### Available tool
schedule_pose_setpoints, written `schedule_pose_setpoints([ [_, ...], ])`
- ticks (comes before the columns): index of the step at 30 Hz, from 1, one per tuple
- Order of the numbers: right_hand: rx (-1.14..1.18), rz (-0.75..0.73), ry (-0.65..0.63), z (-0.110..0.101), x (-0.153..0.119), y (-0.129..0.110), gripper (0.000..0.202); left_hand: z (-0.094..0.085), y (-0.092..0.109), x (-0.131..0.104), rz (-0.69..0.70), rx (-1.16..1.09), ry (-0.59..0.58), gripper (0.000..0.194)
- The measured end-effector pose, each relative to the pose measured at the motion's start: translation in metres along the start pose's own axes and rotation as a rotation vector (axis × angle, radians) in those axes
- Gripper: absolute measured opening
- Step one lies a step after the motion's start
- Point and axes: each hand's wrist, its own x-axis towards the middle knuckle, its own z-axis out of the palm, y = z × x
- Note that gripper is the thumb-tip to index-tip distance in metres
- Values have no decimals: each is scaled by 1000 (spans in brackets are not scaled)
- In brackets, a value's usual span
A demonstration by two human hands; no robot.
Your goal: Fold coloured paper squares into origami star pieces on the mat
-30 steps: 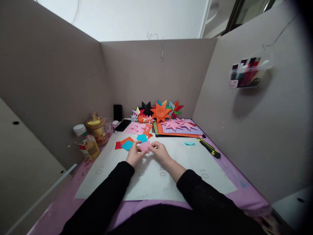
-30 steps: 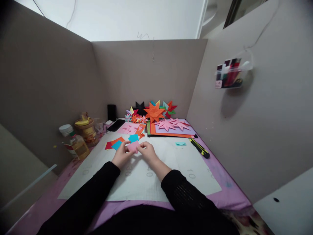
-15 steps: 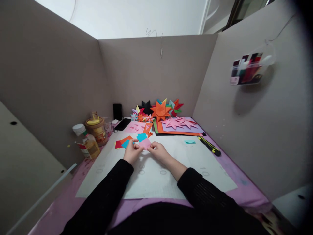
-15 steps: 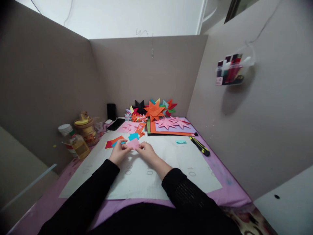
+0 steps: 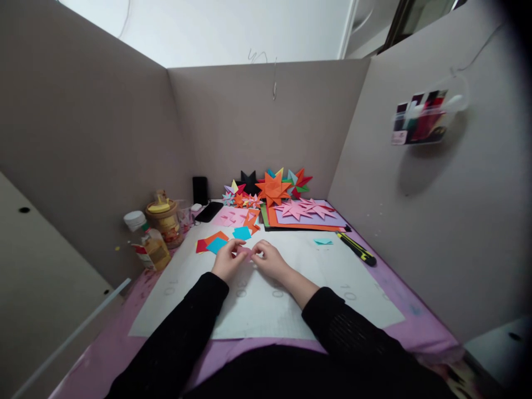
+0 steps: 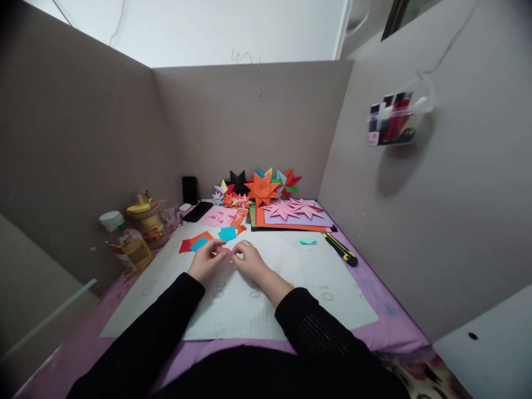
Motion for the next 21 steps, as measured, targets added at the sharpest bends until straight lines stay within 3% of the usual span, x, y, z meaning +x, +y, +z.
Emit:
schedule_pose_setpoints([
  [5,340,257,49,-3,3,6,11,-1,1,2,-16,18,1,17],
  [9,569,358,41,-4,3,8,16,-2,1,1,-77,-5,-23,25],
  [14,677,375,40,-5,4,6,18,-3,3,0,-218,-190,-78,31],
  [21,694,275,141,-6,5,6,19,-6,2,1,-62,-120,37,24],
])
